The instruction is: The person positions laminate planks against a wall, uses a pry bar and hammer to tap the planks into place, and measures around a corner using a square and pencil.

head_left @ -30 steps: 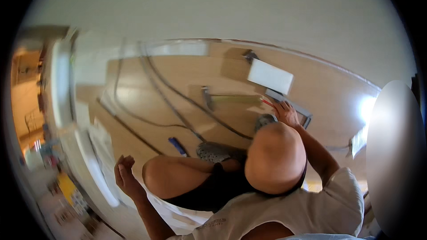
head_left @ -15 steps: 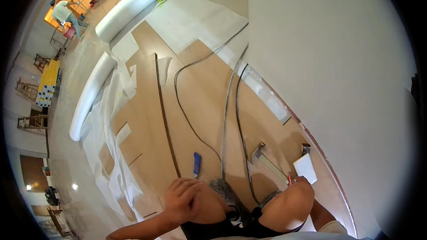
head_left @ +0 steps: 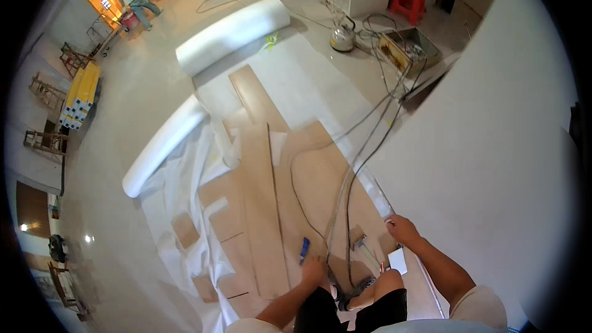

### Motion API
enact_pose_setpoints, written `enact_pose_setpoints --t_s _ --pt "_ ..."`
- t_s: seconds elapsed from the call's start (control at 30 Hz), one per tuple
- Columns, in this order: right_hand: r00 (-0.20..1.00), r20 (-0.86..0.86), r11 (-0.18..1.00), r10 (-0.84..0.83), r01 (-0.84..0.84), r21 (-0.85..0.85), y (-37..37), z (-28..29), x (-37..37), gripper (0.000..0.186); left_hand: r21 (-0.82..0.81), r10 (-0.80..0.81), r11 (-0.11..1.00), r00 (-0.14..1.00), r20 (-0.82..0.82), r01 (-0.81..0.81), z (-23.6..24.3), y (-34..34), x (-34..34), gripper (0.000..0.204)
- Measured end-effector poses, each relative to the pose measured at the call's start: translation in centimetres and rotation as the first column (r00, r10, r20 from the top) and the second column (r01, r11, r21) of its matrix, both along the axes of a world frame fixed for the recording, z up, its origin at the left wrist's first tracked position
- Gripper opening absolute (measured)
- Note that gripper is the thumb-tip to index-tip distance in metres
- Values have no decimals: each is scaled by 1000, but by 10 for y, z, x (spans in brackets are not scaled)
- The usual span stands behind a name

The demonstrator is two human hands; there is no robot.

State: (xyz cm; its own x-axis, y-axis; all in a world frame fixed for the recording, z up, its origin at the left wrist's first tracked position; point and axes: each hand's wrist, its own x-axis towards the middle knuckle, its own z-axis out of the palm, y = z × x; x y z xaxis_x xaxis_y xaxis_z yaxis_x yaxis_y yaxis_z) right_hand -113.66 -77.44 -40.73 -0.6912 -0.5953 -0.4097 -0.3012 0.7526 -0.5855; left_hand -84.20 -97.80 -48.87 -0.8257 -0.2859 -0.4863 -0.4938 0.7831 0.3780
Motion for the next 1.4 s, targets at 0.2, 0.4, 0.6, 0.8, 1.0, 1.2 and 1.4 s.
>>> enact_pose_setpoints --t_s 0.2,0.4,0.6,0.8,1.0,1.2,1.4 --pt "987 73 987 146 -150 53 -85 160 -17 26 300 116 954 930 -349 -6 107 13 15 24" --pt "916 172 932 -361 361 35 -29 103 -68 18 458 140 869 980 140 -189 176 -91 45 36" --pt "875 408 678 260 -466 568 91 -16 -44 22 293 374 852 895 243 -435 196 -213 65 41" --pt "861 396 700 320 -496 513 -116 15 -151 22 340 601 546 640 479 -766 178 -294 63 41" --pt "890 366 867 -271 391 -310 -436 193 -380 22 553 687 -1 401 606 -833 248 -385 -53 32" --pt "884 413 831 -220 392 -396 -601 252 -481 25 643 794 259 537 283 -721 257 -488 -103 34" --pt "983 63 984 -172 167 67 -607 135 -519 20 499 409 480 688 600 -721 197 -674 -164 33"
